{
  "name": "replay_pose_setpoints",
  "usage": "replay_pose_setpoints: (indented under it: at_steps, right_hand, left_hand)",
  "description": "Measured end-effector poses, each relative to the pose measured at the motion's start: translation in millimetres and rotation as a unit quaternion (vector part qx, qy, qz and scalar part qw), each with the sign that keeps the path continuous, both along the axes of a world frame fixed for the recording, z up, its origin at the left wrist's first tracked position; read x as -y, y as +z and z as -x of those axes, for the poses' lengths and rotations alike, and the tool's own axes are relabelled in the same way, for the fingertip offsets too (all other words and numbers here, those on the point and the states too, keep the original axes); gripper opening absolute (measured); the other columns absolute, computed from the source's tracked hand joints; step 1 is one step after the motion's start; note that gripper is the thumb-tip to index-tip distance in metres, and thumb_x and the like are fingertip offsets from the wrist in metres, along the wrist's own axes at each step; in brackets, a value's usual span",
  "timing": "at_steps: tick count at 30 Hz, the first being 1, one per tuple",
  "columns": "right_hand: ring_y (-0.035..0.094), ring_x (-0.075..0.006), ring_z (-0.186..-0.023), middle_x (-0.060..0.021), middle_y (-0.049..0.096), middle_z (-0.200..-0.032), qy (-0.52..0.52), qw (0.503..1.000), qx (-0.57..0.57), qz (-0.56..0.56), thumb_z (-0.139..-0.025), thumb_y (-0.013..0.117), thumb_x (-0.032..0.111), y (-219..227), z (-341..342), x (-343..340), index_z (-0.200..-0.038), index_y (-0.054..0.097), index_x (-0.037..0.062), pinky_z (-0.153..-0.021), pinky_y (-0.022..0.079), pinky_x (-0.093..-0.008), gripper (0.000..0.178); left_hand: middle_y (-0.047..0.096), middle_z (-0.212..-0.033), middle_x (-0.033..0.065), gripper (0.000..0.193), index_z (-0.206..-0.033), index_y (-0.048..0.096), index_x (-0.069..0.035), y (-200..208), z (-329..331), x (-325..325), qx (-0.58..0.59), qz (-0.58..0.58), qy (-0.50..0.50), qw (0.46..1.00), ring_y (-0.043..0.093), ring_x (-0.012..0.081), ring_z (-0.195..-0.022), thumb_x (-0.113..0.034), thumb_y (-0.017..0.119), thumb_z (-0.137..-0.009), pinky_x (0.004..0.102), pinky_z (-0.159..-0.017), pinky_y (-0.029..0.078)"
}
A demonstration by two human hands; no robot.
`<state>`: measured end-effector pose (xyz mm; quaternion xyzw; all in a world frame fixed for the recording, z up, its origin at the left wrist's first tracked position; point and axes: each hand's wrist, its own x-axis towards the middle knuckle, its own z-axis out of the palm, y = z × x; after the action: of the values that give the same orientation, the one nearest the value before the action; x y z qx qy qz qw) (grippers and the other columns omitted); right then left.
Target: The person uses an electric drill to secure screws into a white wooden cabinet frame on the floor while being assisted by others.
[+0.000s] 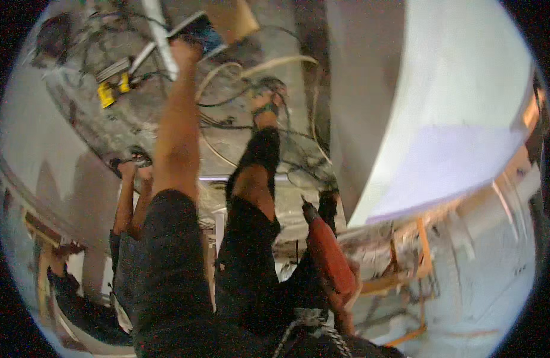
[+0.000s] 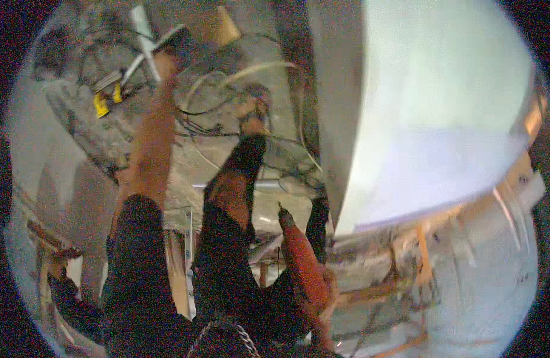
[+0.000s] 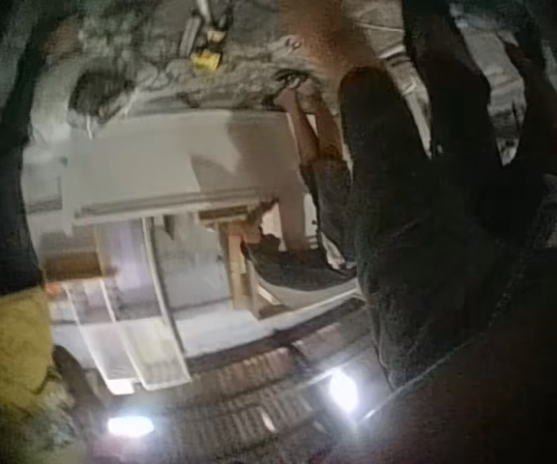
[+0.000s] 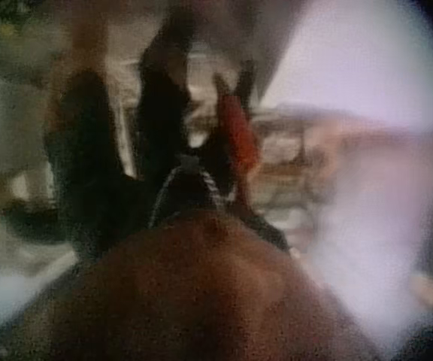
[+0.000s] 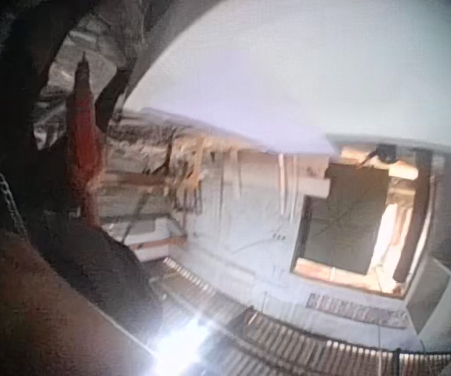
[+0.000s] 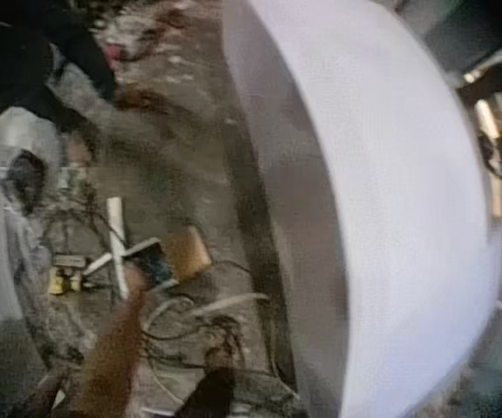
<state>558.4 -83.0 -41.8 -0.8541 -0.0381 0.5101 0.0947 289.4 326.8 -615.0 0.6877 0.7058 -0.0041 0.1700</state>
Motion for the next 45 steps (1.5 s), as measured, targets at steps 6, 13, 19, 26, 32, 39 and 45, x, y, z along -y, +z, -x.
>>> replay_pose_setpoints:
  at_steps: [6,13,19,26,32,39,45]
  right_hand:
    - [0.061,-0.0287,-0.103,-0.0129,0.062,-0.111,0.038,0.993,0.001,-0.111,-0.066,0.083,0.014,3,3,49,-0.118,0.059,0.0076,-0.093,0.049,-0.0373,0.057]
    - [0.062,-0.0303,-0.105,-0.015,0.061,-0.114,0.089,0.981,0.007,-0.171,-0.064,0.084,0.014,60,-21,158,-0.117,0.058,0.0043,-0.092,0.05,-0.0383,0.059]
    - [0.062,-0.0304,-0.105,-0.0175,0.061,-0.114,-0.01,0.973,0.006,-0.231,-0.065,0.083,0.022,102,-40,270,-0.117,0.058,0.0009,-0.094,0.048,-0.0383,0.062]
    - [0.06,-0.0272,-0.106,-0.0144,0.061,-0.116,-0.082,0.981,0.026,-0.171,-0.068,0.081,0.025,116,-51,339,-0.121,0.056,0.0002,-0.094,0.047,-0.0383,0.063]
    - [0.056,-0.0268,-0.109,-0.0134,0.059,-0.117,-0.1,0.984,0.046,-0.14,-0.07,0.08,0.026,120,-30,337,-0.124,0.052,-0.0011,-0.096,0.043,-0.0384,0.067]
    - [0.051,-0.0306,-0.115,-0.0157,0.053,-0.123,0.02,0.99,0.073,-0.117,-0.074,0.076,0.024,119,-25,299,-0.124,0.052,-0.0014,-0.099,0.038,-0.0408,0.061]
    - [0.051,-0.0316,-0.115,-0.017,0.054,-0.12,-0.026,0.992,0.055,-0.106,-0.073,0.077,0.026,117,-23,269,-0.124,0.052,-0.0012,-0.097,0.04,-0.0416,0.064]
  left_hand:
    - [0.069,-0.095,0.0176,0.04,-0.113,0.06,0.002,67,47,28,0.068,0.047,0.005,0.997,0.067,0.0296,-0.069,-0.011,0.068,-0.076,0.0379,-0.062,0.056]
    - [0.067,-0.092,0.0101,0.016,-0.102,0.062,0.0,267,-37,230,0.373,0.13,0.122,0.911,0.066,0.0215,-0.081,-0.014,0.062,-0.093,0.0339,-0.078,0.054]
    - [0.065,-0.099,0.0097,0.019,-0.112,0.056,-0.003,441,-152,467,0.523,0.34,0.414,0.663,0.064,0.0212,-0.093,-0.014,0.057,-0.096,0.0326,-0.087,0.052]
    - [0.065,-0.093,0.0041,0.026,-0.119,0.055,-0.01,509,-221,606,0.557,0.421,0.524,0.488,0.062,0.0156,-0.082,-0.023,0.058,-0.096,0.0278,-0.072,0.051]
    - [0.065,-0.092,0.006,0.028,-0.121,0.055,-0.004,498,-209,603,0.594,0.398,0.566,0.411,0.068,0.0198,-0.085,-0.015,0.059,-0.096,0.0314,-0.077,0.057]
    - [0.065,-0.093,0.0106,0.024,-0.118,0.056,0.001,498,-198,576,0.601,0.337,0.599,0.407,0.069,0.0228,-0.087,-0.007,0.056,-0.096,0.0339,-0.078,0.058]
    - [0.065,-0.098,0.0102,0.025,-0.12,0.057,-0.001,487,-187,562,0.613,0.337,0.615,0.364,0.067,0.0273,-0.098,-0.009,0.054,-0.097,0.0379,-0.087,0.056]
